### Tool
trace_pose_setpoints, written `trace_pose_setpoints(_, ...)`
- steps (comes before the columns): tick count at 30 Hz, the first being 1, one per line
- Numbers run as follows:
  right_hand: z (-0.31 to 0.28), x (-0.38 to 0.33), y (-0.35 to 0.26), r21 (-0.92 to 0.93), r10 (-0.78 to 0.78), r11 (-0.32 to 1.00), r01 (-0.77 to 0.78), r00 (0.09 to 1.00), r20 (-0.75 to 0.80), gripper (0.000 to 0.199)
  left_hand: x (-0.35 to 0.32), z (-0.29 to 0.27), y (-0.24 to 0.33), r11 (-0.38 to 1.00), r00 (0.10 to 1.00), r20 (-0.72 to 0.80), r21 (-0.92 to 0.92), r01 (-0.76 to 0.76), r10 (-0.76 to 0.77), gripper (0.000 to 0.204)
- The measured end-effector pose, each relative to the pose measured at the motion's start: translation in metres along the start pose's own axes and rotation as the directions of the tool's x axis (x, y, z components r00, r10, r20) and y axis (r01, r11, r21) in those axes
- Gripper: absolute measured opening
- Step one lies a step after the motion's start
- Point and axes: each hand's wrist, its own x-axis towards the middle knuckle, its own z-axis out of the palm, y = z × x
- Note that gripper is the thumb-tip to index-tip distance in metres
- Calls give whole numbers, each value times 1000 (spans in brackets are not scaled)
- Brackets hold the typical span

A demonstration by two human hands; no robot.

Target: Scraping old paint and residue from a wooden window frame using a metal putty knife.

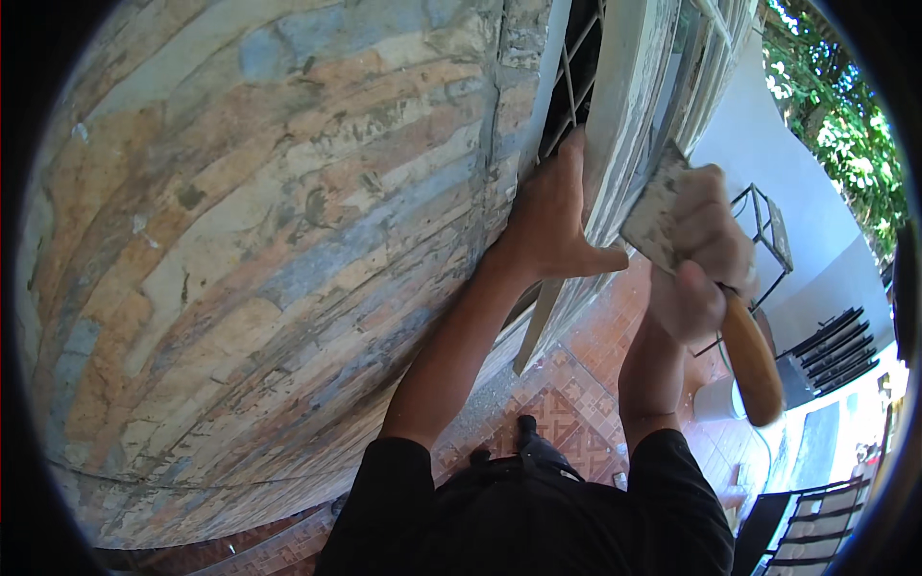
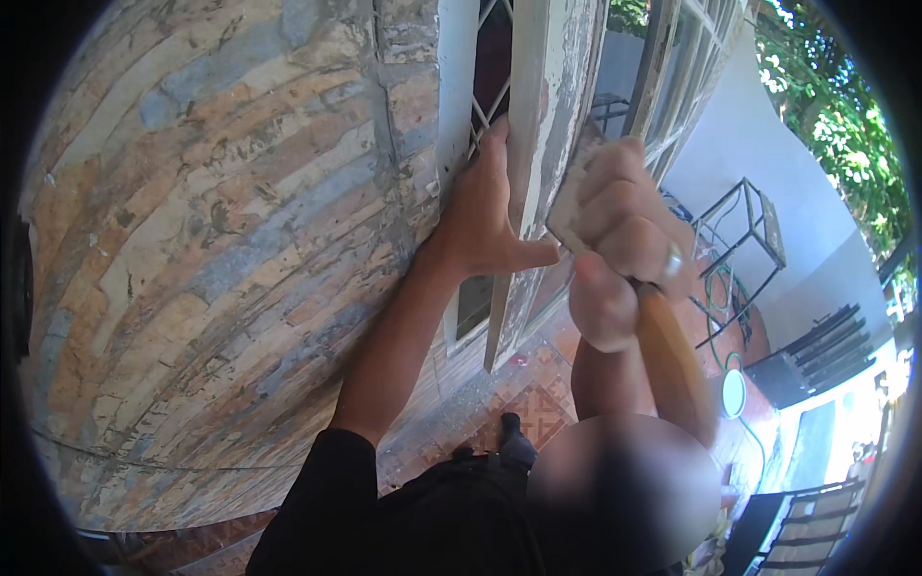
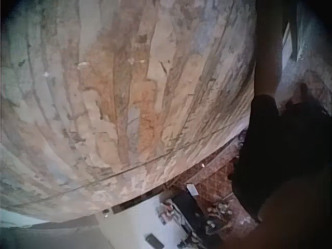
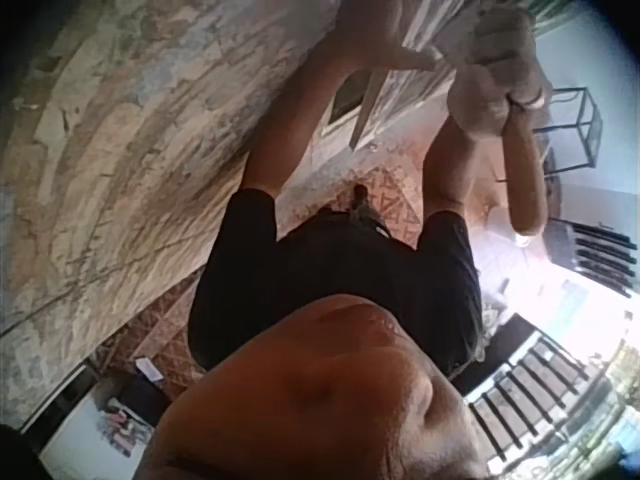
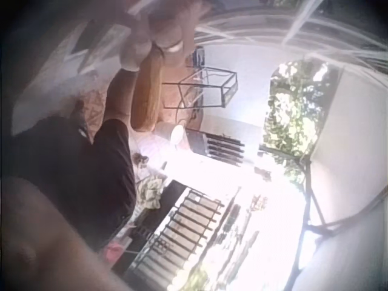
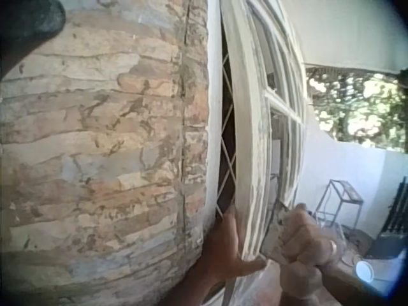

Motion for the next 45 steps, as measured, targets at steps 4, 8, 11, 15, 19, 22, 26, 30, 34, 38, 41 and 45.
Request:
trace_pose_setpoints(4, -12, 0, -5, -24, -12, 1000, 13, 999, 30, 28, -5, 2, -12, 996, 998, 37, -81, 46, -43, 94)
trace_pose_setpoints(8, 8, -18, -3, -148, 55, 988, -35, 990, 132, 22, -1, -3, -8, 983, 994, -97, -167, -71, 55, 58)
trace_pose_setpoints(11, 18, -21, -13, -274, 100, 962, -23, 957, 271, 19, -6, 4, -6, 942, 986, -158, -335, -11, -44, 48)
trace_pose_setpoints(15, 14, -21, 1, -118, 23, 993, 7, 968, 250, 21, -6, 11, -19, 970, 969, -221, -189, -153, 110, 53)
trace_pose_setpoints(19, 17, -13, -29, -169, 26, 985, 17, 969, 247, 22, -7, 8, -17, 948, 977, -210, -302, -100, 36, 55)
trace_pose_setpoints(22, 18, -22, 18, -239, 49, 971, 5, 975, 219, 24, -6, 3, -11, 988, 986, -161, -139, -73, 50, 59)
trace_pose_setpoints(26, 0, -25, -3, -118, 94, 990, -74, 979, 179, 28, -6, 6, -15, 924, 986, -164, -373, -82, 21, 62)
trace_pose_setpoints(30, 2, -23, 12, -95, 32, 995, -13, 979, 201, 27, -5, 7, -6, 895, 994, -103, -444, -29, -19, 61)
trace_pose_setpoints(34, 7, -20, -6, -64, 23, 998, -10, 976, 218, 22, -9, 3, -19, 927, 983, -186, -369, -72, 3, 60)
trace_pose_setpoints(38, -6, -26, 25, -300, 142, 951, -75, 968, 208, 22, -3, 8, -7, 913, 988, -156, -402, -72, 10, 57)
trace_pose_setpoints(41, -2, -27, 3, -187, 140, 976, -114, 981, 135, 22, -6, 5, -10, 920, 987, -162, -390, -40, -26, 57)
trace_pose_setpoints(45, -4, -29, 17, -203, 83, 978, -45, 980, 182, 28, -7, 9, -8, 911, 988, -147, -412, -23, -41, 59)
